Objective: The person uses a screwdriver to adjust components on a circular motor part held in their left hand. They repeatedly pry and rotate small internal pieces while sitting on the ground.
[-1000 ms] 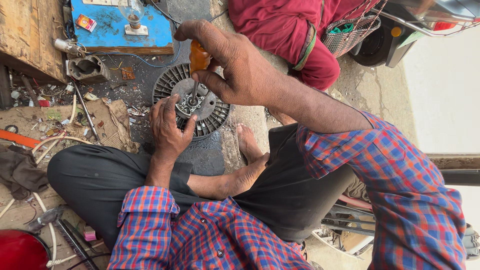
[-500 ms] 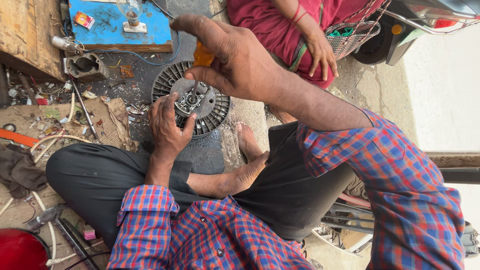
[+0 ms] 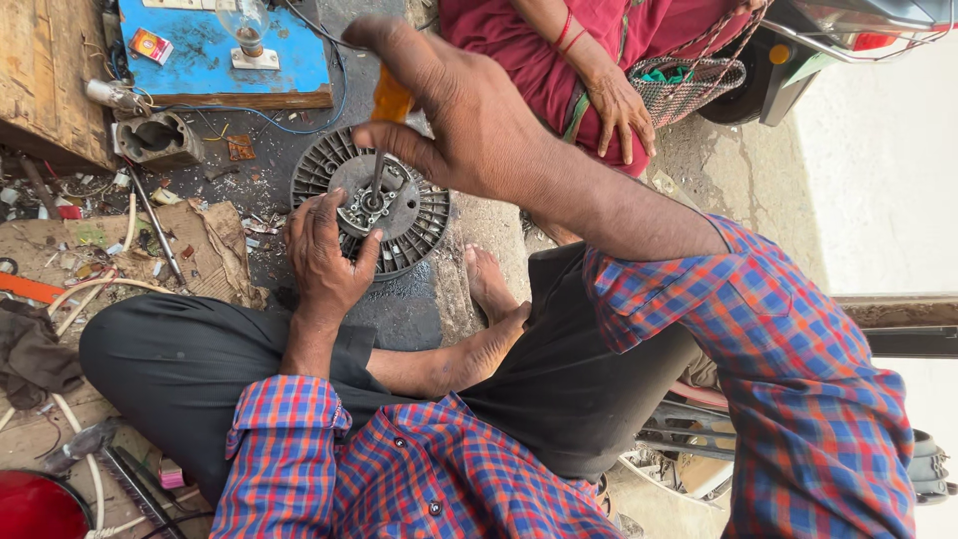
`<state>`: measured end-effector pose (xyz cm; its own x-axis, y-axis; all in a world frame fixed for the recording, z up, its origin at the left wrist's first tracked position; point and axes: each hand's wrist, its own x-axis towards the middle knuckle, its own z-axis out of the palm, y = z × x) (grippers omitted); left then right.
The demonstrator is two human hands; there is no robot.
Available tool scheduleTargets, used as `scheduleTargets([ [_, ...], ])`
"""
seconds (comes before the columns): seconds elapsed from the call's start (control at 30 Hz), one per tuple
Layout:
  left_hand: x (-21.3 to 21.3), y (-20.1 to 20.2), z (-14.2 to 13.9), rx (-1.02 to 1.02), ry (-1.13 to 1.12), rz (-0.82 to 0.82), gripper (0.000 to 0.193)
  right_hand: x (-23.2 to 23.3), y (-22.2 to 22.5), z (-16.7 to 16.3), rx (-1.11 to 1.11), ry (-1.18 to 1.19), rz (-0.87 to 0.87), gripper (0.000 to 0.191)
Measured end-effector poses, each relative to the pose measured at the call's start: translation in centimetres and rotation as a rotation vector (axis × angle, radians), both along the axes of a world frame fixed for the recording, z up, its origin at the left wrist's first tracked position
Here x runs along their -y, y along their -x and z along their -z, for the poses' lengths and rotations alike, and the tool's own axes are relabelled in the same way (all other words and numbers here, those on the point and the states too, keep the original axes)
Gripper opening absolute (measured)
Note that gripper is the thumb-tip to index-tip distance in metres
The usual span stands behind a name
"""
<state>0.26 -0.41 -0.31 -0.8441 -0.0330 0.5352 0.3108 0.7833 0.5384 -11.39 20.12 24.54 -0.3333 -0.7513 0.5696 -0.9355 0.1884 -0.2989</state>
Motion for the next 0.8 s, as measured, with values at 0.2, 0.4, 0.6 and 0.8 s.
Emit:
scheduleTargets([
  [0.2, 0.1, 0.1, 0.4, 0.019, -0.014, 0.009, 0.069, -0.8, 2.3, 0.8, 0.204, -0.034, 0.157, 0.052],
  [0.4, 0.2, 0.1, 0.5, 0.017, -0.003, 0.008, 0.068, -1.6, 1.2, -1.6, 0.351, -0.134, 0.056, 0.048],
  [0.6, 0.0, 0.0, 0.3, -0.005, -0.01, 0.0, 0.069, 0.5, -2.4, -1.6, 0.137, -0.063, -0.139, 0.056],
  [0.8, -0.4, -0.1, -0.6, -0.024, -0.026, 0.0, 0.064, 3.6, -0.4, 1.3, 0.133, -0.053, -0.066, 0.064],
])
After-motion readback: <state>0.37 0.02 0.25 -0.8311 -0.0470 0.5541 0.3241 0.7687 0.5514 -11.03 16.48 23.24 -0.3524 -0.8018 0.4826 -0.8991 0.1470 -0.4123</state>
